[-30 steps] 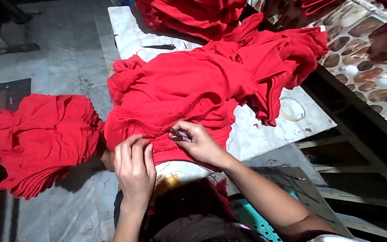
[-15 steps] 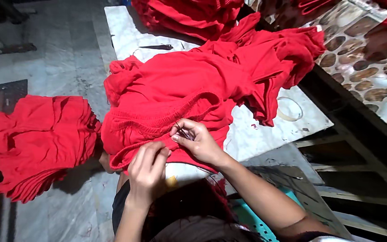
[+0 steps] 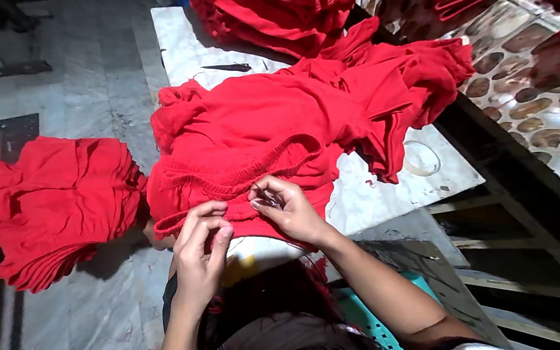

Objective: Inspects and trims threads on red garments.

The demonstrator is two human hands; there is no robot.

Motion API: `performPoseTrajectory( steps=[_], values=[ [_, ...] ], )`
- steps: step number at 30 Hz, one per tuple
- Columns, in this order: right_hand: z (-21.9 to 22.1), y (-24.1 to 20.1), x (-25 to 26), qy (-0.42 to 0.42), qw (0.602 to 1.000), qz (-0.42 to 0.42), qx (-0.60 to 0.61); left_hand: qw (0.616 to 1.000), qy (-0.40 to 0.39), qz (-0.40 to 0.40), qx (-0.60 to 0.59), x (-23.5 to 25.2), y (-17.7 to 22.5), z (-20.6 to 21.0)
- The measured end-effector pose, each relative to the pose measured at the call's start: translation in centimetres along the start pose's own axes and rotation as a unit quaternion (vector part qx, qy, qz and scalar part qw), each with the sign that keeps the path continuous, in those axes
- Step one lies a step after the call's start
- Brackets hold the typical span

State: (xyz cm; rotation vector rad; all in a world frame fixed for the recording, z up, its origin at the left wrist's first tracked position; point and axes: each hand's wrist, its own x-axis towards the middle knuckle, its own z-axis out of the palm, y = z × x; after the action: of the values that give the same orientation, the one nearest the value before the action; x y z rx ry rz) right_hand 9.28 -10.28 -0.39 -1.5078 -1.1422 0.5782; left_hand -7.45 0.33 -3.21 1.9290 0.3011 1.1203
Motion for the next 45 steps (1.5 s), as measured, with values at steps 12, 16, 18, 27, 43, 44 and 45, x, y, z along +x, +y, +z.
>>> performPoseTrajectory(
  steps=[12,16,18,27,43,44,45],
  values=[
    [-0.2,-0.9,-1.0,0.012,0.975,-0.088,-0.203,0.988,-0.005,0.075,0.138,0.3,-0.1,0.8],
    [-0.4,-1.7,-2.3,0.03,0.904,-0.21,-0.372,0.999,-0.022,-0.02,-0.027,-0.2,-0.1,-0.9],
    [0.0,-2.2,-2.7,0.024,0.884,-0.211,-0.417,0.997,-0.015,-0.042,-0.065,-0.4,-0.2,-0.9],
    [2.2,-2.0,-2.2,0.025,0.858,-0.225,-0.461,0.989,0.009,-0.07,-0.133,-0.6,0.2,-0.7],
    [-1.4,-1.1,-2.6,0.041,0.875,-0.19,-0.443,0.992,-0.007,0.039,0.121,0.4,0.1,-1.4],
    [-1.6,-1.5,-2.6,0.045,0.87,-0.205,-0.446,0.985,-0.008,0.044,0.166,0.6,0.0,-1.2],
    [-1.8,-1.9,-2.6,0.053,0.866,-0.218,-0.447,0.98,-0.008,0.05,0.193,0.7,-0.1,-1.1]
  ],
)
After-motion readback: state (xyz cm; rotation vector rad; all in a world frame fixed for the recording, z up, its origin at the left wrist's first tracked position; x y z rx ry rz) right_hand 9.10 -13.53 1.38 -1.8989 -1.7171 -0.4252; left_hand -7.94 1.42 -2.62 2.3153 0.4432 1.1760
